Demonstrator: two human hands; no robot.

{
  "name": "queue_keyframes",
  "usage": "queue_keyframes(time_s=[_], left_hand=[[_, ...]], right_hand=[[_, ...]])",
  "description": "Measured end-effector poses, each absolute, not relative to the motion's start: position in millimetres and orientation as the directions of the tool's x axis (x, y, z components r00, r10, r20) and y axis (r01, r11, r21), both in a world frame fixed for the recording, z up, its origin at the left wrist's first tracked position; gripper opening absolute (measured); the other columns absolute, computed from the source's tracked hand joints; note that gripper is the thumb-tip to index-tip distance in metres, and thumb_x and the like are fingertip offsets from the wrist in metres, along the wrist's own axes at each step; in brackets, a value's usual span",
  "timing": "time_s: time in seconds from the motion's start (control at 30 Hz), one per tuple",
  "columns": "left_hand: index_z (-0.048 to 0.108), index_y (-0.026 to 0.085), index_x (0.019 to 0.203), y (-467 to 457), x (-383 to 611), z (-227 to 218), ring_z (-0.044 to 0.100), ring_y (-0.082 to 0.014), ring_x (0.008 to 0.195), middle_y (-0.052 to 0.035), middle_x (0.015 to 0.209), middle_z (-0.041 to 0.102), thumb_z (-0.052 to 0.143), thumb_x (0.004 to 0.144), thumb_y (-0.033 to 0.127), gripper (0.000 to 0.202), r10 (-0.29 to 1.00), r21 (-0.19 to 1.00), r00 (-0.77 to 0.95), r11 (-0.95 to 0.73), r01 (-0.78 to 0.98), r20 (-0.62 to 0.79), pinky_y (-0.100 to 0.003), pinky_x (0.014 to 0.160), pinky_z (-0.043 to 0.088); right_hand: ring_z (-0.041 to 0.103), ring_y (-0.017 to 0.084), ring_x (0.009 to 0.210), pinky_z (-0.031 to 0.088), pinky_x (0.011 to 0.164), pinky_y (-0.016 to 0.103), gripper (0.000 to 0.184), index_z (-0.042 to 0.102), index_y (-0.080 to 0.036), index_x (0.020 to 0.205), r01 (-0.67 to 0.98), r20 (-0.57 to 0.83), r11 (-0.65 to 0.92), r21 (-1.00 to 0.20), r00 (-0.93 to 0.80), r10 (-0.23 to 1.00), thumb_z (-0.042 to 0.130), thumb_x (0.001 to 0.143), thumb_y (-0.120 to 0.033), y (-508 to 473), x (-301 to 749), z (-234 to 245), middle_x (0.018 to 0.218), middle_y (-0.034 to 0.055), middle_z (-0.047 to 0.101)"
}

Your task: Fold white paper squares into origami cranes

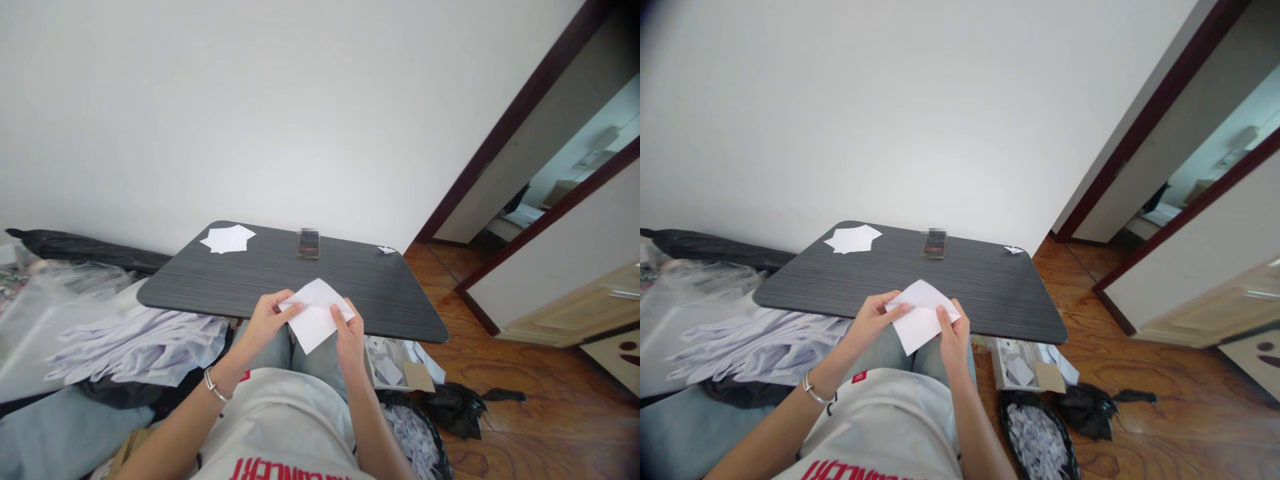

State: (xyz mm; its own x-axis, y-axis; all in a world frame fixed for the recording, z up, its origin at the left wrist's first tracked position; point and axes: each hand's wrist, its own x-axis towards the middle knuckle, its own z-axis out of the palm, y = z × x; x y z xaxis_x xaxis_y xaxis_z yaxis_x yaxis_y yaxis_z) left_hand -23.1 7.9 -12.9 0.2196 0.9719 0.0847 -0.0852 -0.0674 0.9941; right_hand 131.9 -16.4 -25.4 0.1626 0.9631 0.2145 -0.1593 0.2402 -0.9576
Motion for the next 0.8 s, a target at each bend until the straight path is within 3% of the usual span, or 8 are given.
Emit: queue_keyframes(time_s=[0.1,0.27,0.57,0.8], left_hand=[[0.067,0.010,0.071,7,-24,-12,0.049,-0.0108,0.055,-0.0007,0.060,0.059,0.068,0.067,0.036,0.026,0.983,0.996,0.177,-0.044,-0.084,0.058,-0.019,0.049,0.035],[0.064,0.011,0.067,7,-25,-10,0.047,-0.0091,0.052,0.0005,0.059,0.058,0.069,0.066,0.034,0.023,0.989,0.989,0.114,-0.084,-0.125,0.098,-0.018,0.048,0.034],[0.064,0.012,0.070,8,-23,-9,0.048,-0.0089,0.052,0.0011,0.059,0.059,0.067,0.068,0.038,0.026,0.991,0.976,0.076,-0.097,-0.197,0.113,-0.018,0.049,0.035],[0.061,0.013,0.073,5,-22,-7,0.048,-0.0083,0.051,0.0022,0.060,0.058,0.071,0.065,0.034,0.025,0.991,0.966,0.123,-0.015,-0.259,0.049,-0.017,0.049,0.034]], right_hand=[[0.042,0.012,0.051,0.033,0.046,0.023,0.027,0.053,-0.018,0.077,-0.160,0.203,0.227,-0.961,0.152,0.967,0.054,0.080,-0.045,-17,132,-24,0.061,-0.0024,0.049],[0.040,0.012,0.052,0.032,0.047,0.023,0.028,0.055,-0.017,0.076,-0.156,0.233,0.265,-0.952,0.196,0.952,0.050,0.083,-0.044,-13,133,-29,0.059,-0.0027,0.045],[0.029,0.009,0.047,0.024,0.042,0.021,0.037,0.042,-0.019,0.057,-0.173,0.228,0.269,-0.947,0.227,0.947,0.050,0.082,-0.044,-8,138,-37,0.051,-0.0060,0.033],[0.035,0.010,0.050,0.029,0.045,0.022,0.034,0.049,-0.017,0.062,-0.178,0.194,0.245,-0.953,0.262,0.945,0.051,0.080,-0.046,-10,134,-32,0.055,-0.0039,0.040]])
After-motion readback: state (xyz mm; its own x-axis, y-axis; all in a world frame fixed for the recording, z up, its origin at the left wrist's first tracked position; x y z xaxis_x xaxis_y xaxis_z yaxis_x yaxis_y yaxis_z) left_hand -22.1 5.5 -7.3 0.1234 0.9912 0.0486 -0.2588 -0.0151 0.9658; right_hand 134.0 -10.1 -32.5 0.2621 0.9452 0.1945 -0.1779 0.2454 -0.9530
